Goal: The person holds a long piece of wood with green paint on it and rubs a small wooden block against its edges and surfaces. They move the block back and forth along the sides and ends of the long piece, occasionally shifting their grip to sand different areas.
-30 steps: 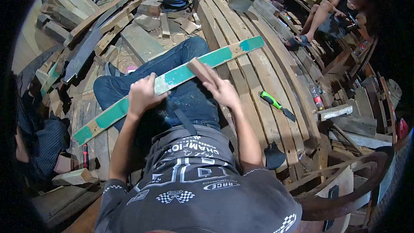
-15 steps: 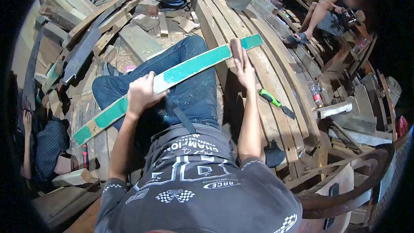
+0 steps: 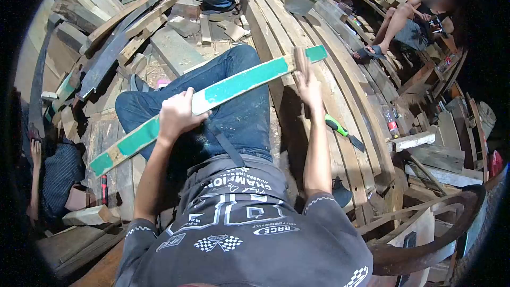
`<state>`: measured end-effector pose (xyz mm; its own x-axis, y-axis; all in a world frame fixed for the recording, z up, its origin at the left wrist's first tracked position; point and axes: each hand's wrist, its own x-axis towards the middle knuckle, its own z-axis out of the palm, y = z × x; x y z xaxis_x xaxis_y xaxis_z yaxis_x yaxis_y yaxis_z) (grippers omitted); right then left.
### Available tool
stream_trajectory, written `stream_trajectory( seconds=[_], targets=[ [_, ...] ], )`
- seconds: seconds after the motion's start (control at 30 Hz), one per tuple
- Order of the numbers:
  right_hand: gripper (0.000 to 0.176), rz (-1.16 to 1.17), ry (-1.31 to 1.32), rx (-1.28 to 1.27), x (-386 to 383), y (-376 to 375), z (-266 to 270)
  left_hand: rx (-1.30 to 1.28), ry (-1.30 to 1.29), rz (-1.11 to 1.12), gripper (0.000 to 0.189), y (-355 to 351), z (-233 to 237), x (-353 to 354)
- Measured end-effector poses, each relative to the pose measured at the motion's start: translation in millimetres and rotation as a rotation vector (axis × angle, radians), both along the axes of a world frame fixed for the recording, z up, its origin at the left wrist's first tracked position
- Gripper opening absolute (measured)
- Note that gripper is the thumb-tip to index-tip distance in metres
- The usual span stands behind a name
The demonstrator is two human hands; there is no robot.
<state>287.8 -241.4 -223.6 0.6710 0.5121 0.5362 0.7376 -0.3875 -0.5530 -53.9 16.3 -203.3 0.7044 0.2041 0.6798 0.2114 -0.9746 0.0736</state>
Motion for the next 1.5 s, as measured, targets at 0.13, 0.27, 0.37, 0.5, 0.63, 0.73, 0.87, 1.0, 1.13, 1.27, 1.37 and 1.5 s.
stream_trajectory(
  seconds=[0.13, 0.27, 0.37, 0.5, 0.63, 0.73, 0.87, 1.0, 1.13, 1.27, 1.37, 1.5],
  targets=[
    [0.067, 0.400, 0.025, -0.206, -99.1, 9.8, 20.7, -0.033, 0.105, 0.050, 0.077, -0.8, 3.6, -0.4],
    [0.064, 0.040, 0.008, -0.028, -44.7, -3.4, 2.2, -0.045, 0.050, -0.003, 0.077, -1.0, -0.5, -2.9],
    [0.066, -0.070, 0.100, -0.074, -50.4, -1.9, 10.5, 0.025, 0.034, 0.023, 0.076, -0.2, 0.9, -1.9],
    [0.069, 0.159, 0.153, -0.107, -97.9, 7.2, 5.9, 0.000, 0.055, 0.026, 0.070, -2.5, 3.2, 1.3],
    [0.063, 0.148, 0.073, -0.126, -103.5, -0.2, 12.1, -0.034, 0.030, -0.011, 0.071, -1.5, 2.0, 2.0],
    [0.058, 0.127, 0.043, -0.162, -106.8, 0.4, 19.9, -0.027, 0.049, -0.011, 0.075, -0.1, 0.9, 1.7],
    [0.063, 0.051, -0.045, -0.247, -117.4, 8.5, 17.3, 0.003, 0.059, 0.005, 0.079, 3.2, -0.4, 3.6],
    [0.068, 0.035, -0.077, -0.162, -113.1, 12.8, 9.5, -0.029, 0.077, 0.013, 0.074, 2.6, 5.1, 3.7],
    [0.077, 0.054, -0.016, -0.209, -117.2, 12.1, 19.6, -0.049, 0.134, 0.030, 0.070, 0.3, 8.6, 6.5],
    [0.073, 0.043, -0.064, -0.168, -133.6, 17.2, 30.0, -0.070, 0.174, 0.037, 0.070, -1.5, 14.3, 10.0],
    [0.066, 0.178, -0.008, -0.254, -132.7, 16.7, 28.4, -0.104, 0.232, 0.056, 0.072, -4.7, 20.5, 11.9],
    [0.061, 0.083, -0.191, -0.154, -118.0, 8.1, 34.7, -0.112, 0.231, 0.054, 0.072, -6.0, 21.9, 13.1]
  ],
)
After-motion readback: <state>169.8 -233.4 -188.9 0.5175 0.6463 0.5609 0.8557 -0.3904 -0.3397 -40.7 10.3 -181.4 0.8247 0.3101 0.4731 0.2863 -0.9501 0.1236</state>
